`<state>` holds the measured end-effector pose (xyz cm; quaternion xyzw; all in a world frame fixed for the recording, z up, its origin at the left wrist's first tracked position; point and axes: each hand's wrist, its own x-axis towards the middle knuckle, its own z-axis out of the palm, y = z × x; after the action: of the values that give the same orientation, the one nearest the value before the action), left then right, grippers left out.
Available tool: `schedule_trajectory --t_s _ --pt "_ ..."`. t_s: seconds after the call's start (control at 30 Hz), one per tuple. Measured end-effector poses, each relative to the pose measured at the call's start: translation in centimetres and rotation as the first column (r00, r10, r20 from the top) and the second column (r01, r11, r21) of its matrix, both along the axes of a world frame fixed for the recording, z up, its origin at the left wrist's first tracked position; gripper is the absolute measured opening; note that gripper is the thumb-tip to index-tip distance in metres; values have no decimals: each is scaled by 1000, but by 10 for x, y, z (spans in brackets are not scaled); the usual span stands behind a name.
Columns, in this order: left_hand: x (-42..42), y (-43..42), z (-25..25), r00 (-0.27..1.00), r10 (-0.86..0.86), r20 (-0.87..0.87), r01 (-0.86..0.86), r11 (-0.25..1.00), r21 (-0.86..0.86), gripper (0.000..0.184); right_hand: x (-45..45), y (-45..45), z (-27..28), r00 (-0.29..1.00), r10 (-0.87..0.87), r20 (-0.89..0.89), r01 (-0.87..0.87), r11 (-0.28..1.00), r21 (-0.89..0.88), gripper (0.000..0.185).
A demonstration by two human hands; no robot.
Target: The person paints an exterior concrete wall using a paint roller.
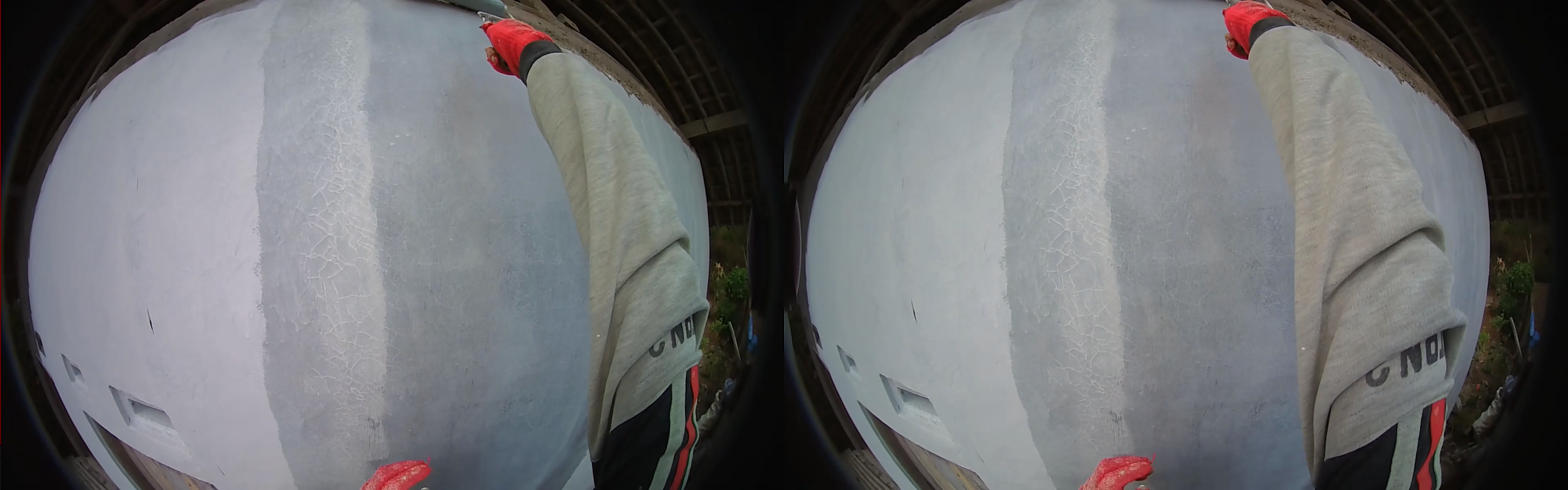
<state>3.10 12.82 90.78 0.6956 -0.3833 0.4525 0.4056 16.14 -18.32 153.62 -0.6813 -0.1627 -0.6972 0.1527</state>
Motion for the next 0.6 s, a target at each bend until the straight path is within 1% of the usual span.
schedule_trajectory --t_s 0.03,0.07,0.1,0.13,0.17,0.23,0.27,0.33,0.4,0.47,0.53,0.57,0.6 --pt "-4 2 -3 1000 11 6 -11 1000 4 31 -7 9 -19 981 188 -39 -181 974 133 21" --pt "-6 3 -6 1000 11 -2 -11 1000 7 31 -20 26 -61 874 485 -25 -444 818 365 25" --pt "-9 5 -10 1000 15 -7 -15 1000 16 31 -28 37 -92 781 624 26 -553 671 493 29" --pt "-12 6 -14 1000 19 -13 -19 1000 23 31 -34 41 -110 731 679 58 -601 602 525 32" --pt "-15 8 -18 1000 18 -26 -17 1000 25 31 -38 39 -125 705 704 84 -627 563 538 36" --pt "-19 10 -28 999 19 -30 -18 999 31 30 -49 25 -165 644 755 123 -722 547 425 33" --pt "-21 11 -34 998 11 -58 -8 999 40 30 -55 9 -168 683 724 92 -655 552 515 31" --pt "-25 13 -46 999 -34 -40 35 999 15 30 -58 -34 -204 698 699 155 -668 558 492 29" --pt "-32 17 -59 992 -47 -121 54 997 54 30 -67 -92 -247 788 608 101 -556 630 543 19" --pt "-37 20 -74 983 -78 -165 79 997 -2 29 -103 -104 -328 782 624 -12 -510 650 563 31" --pt "-39 31 -88 967 -115 -229 115 993 -12 29 -128 -86 -413 812 565 144 -530 613 586 39" --pt "-39 32 -91 976 -49 -210 48 999 -13 26 -140 -93 -450 853 513 95 -450 631 632 41" --pt "-39 33 -93 982 18 -188 -21 1000 -14 31 -155 -112 -487 886 462 42 -368 645 670 43"
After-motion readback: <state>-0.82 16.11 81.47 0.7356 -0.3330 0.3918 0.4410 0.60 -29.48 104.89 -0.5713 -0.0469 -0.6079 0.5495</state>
